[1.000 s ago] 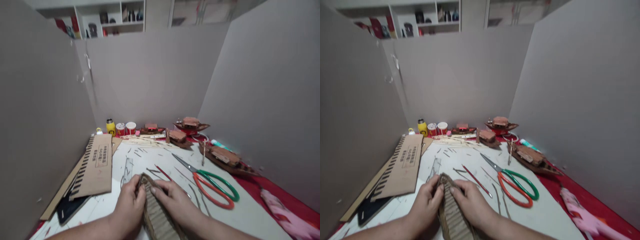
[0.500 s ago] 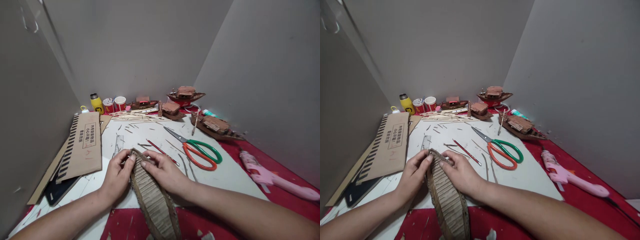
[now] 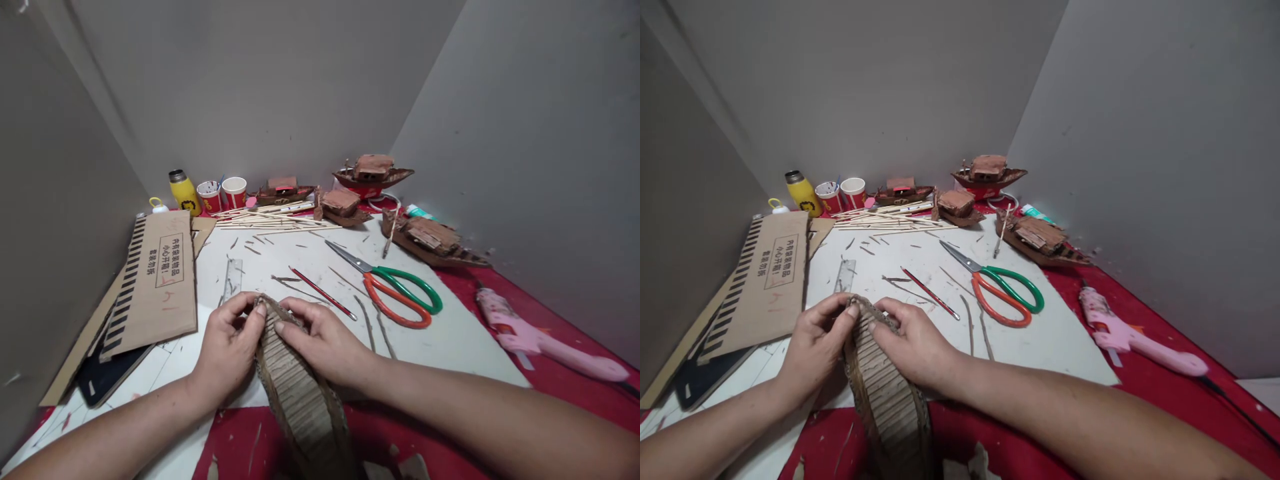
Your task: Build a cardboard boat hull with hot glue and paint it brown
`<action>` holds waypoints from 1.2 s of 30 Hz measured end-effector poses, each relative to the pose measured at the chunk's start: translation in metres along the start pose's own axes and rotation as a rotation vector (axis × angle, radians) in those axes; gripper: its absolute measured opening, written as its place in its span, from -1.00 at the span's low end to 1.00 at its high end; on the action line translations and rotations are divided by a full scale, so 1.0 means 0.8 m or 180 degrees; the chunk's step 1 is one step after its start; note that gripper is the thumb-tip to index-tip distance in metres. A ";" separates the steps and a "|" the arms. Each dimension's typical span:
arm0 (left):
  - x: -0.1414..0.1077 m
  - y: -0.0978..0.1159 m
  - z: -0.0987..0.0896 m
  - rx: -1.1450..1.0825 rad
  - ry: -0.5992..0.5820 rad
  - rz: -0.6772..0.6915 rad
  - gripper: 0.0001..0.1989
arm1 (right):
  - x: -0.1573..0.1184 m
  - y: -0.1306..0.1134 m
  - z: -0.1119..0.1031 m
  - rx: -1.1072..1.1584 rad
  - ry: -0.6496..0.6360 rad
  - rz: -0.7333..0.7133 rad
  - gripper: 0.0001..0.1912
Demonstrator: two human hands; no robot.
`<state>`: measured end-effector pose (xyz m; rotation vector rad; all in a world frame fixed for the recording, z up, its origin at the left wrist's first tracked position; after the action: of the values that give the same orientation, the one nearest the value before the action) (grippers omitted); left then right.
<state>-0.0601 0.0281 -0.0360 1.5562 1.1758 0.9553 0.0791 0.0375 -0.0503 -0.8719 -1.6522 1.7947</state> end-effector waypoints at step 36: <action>-0.005 -0.043 0.022 -0.0456 0.0680 -0.0537 -0.48 | 0.025 0.008 -0.007 -0.0063 0.0114 -0.0740 -0.59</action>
<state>-0.0526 0.0239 -0.0736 1.2438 1.3335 1.0869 0.0710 0.0558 -0.0587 -0.6848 -1.6761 1.5985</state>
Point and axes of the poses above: each hand's wrist, its own x-axis towards the middle knuckle, its own z-axis out of the palm, y = z × x, the point moved 4 cm from there along x, towards the middle knuckle, and after that the axes turned 13 degrees about -y, right-handed, at the moved point
